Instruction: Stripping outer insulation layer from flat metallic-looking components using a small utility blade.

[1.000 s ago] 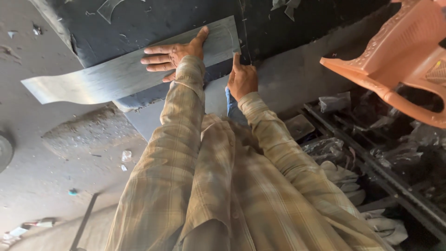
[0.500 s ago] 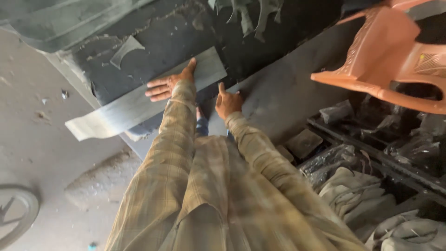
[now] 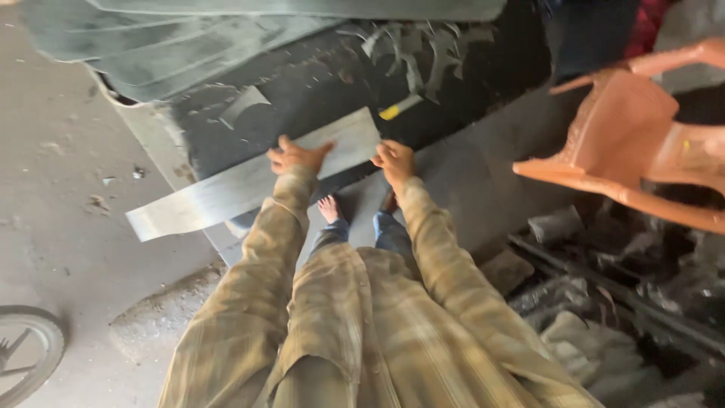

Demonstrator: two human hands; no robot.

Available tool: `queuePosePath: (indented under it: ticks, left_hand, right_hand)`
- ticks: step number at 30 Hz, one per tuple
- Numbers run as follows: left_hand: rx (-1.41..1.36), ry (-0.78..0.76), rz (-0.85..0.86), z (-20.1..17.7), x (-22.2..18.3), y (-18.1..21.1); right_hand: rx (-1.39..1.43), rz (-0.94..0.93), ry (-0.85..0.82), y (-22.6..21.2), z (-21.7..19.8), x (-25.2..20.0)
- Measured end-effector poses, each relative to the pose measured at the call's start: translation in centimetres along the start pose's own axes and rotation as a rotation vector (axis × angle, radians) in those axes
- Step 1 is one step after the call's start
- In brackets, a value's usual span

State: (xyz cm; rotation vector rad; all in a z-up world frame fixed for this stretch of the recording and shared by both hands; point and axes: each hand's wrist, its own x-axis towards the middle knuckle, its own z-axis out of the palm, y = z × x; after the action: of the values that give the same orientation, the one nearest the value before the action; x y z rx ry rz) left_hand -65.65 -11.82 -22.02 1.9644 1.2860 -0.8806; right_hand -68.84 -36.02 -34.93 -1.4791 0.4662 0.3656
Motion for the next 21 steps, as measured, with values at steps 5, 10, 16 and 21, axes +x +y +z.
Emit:
queuePosePath:
  ticks: [5, 10, 16, 21]
  left_hand:
    - [0.218, -0.124, 1.067, -5.5, -4.6, 1.2]
    - [0.067, -0.183, 1.232, -9.4, -11.1, 4.1]
    - [-0.235, -0.201, 1.305, -8.7, -13.7, 3.6]
    - [-0.432, -0.320, 1.239, -7.6, -15.1, 4.1]
  right_hand:
    - [-0.030, -0.131, -0.299, -11.7, -2.1, -6.4]
    - [-0.295, -0.615, -0.001, -20.6, 0.8, -11.0]
    - [-0.862, -1.149, 0.412, -27.6, 4.0, -16.2]
    - [-0.838, -1.078, 0.212, -28.6, 1.7, -13.6]
